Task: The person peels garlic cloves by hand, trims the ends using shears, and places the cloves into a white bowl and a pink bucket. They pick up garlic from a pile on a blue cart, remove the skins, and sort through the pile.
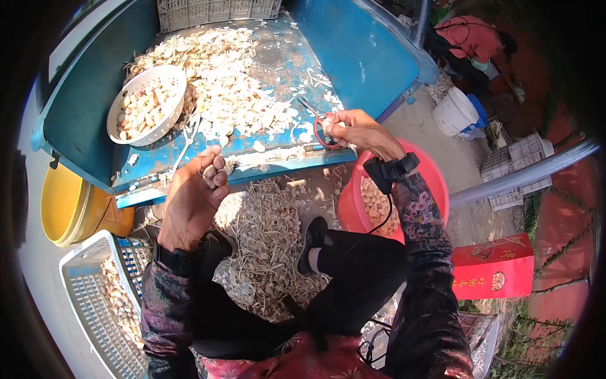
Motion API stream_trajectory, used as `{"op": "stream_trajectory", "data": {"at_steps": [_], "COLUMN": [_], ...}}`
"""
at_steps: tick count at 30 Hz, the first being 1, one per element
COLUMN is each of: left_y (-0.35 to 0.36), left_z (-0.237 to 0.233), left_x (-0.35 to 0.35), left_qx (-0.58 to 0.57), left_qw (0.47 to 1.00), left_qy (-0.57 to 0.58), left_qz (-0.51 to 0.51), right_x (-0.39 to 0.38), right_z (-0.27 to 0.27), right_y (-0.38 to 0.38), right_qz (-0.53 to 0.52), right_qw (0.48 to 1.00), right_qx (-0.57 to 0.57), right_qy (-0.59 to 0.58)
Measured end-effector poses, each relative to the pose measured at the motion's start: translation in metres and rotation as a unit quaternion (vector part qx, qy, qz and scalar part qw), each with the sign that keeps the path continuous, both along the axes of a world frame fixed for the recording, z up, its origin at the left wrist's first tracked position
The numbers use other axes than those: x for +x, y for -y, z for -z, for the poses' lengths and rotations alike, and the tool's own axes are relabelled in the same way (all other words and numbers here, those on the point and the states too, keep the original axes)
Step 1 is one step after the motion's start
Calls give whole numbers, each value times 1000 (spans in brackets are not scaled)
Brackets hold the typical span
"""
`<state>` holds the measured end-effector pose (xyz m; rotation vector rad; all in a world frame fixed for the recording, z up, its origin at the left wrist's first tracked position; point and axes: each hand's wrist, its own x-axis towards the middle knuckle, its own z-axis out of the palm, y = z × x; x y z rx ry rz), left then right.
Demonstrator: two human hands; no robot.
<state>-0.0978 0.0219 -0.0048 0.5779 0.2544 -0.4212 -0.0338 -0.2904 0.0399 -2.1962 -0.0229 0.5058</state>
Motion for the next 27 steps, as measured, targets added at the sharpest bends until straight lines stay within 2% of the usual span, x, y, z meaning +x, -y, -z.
{"op": "stream_trajectory", "data": {"at_steps": [2, 4, 6, 7, 9, 11, 13, 15, 17, 18, 20, 21, 24, 26, 27], "left_y": [2, 1, 4, 6, 10, 12, 16, 17, 17, 16, 14, 12, 12, 13, 13], "left_z": [-2, 7, 5, 2, -4, -4, -6, -4, -1, -1, -3, -3, -1, -3, -3], "left_x": [-1, 0, -1, -1, -1, -2, -2, -1, 1, 1, 1, 1, 5, 3, 1], "left_qx": [14, -19, -21, -15, -4, 4, 26, 36, 43, 47, 50, 47, 48, 53, 47], "left_qw": [1000, 999, 999, 999, 999, 999, 999, 998, 998, 998, 998, 999, 998, 998, 998], "left_qy": [-9, 45, 36, 26, 17, 20, 13, 8, -2, -4, -10, -12, -8, -7, -6], "left_qz": [-6, 24, 20, 27, 39, 39, 43, 42, 43, 40, 29, 24, 28, 34, 36], "right_x": [-26, -41, -55, -51, -39, -7, 36, 79, 132, 153, 180, 184, 176, 159, 146], "right_z": [-20, -19, 34, 30, 23, 14, 24, 38, 71, 81, 98, 92, 80, 69, 62], "right_y": [21, 68, 150, 137, 101, 38, -11, -52, -69, -71, -75, -79, -82, -72, -64], "right_qz": [61, 28, -67, -74, 11, 87, 34, -52, -92, -94, -181, -171, -155, -145, -107], "right_qw": [985, 947, 868, 868, 948, 984, 981, 943, 918, 919, 880, 897, 909, 916, 916], "right_qx": [-155, -316, -460, -460, -245, -123, -106, -142, -133, -128, -197, -223, -254, -247, -214], "right_qy": [-42, -50, 172, 174, 203, 91, 156, 295, 362, 361, 393, 340, 292, 281, 321]}}
